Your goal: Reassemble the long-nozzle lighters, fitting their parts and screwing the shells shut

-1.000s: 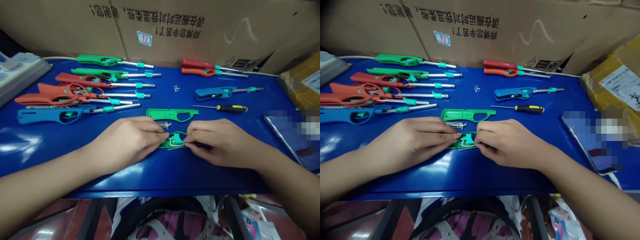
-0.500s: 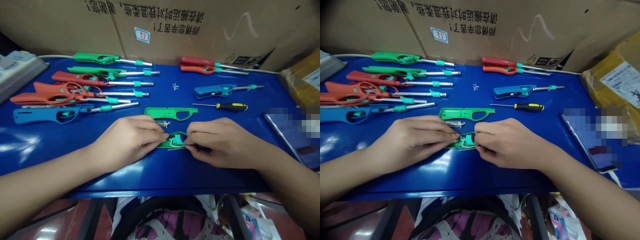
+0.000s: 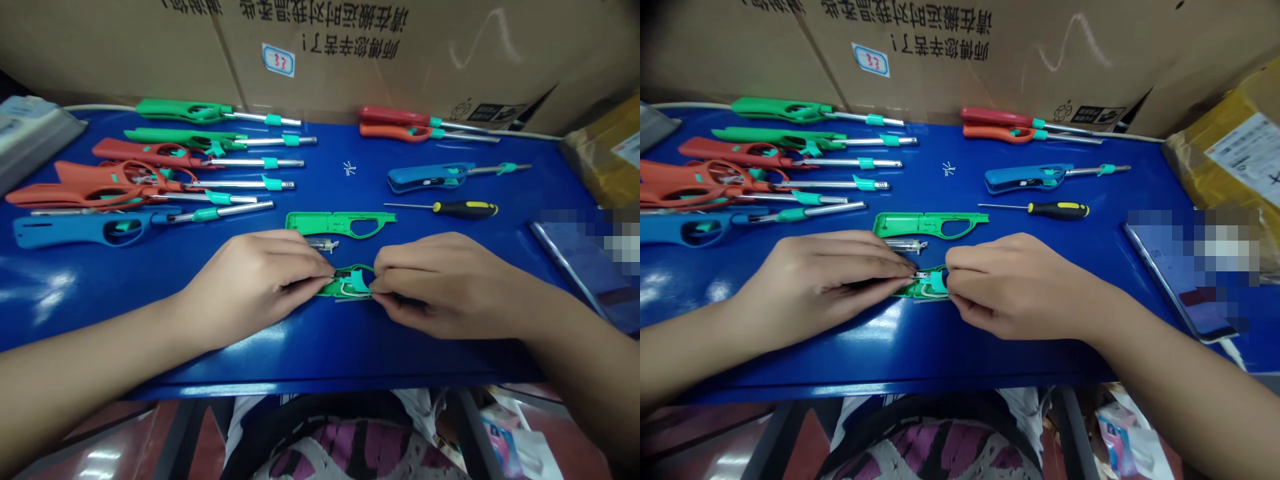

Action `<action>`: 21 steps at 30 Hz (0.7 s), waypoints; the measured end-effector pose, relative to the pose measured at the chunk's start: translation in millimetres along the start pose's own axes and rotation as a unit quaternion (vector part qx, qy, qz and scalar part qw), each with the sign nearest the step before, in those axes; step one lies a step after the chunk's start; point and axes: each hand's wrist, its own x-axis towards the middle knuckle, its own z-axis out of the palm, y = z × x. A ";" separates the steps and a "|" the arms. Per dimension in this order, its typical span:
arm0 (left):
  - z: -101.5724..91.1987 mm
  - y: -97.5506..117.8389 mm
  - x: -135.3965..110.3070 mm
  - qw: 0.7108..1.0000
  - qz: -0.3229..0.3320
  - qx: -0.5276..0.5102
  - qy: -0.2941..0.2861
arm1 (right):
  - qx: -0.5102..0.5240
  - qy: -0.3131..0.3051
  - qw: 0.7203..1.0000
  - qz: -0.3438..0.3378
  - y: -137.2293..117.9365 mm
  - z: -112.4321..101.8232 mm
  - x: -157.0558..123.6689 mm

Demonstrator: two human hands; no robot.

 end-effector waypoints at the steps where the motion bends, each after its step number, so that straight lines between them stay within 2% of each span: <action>1: 0.1 0.2 0.0 1.000 -0.002 -0.001 0.000 | 0.003 0.001 1.000 0.000 0.1 -0.2 0.1; 6: -0.1 0.6 -0.7 1.000 -0.004 0.000 0.003 | 0.031 0.005 0.999 0.011 0.4 -0.5 -0.9; 10: -0.4 0.0 -0.8 1.000 -0.008 -0.002 -0.002 | 0.048 -0.018 0.998 0.021 0.9 -0.4 -1.2; 18: -0.9 -1.2 -1.5 0.999 0.027 0.003 -0.022 | 0.021 -0.055 0.998 0.017 1.0 -0.9 -4.3; 21: -1.2 -1.1 -1.1 0.999 0.018 0.007 -0.029 | 0.013 -0.059 0.998 0.016 0.3 -0.9 -4.0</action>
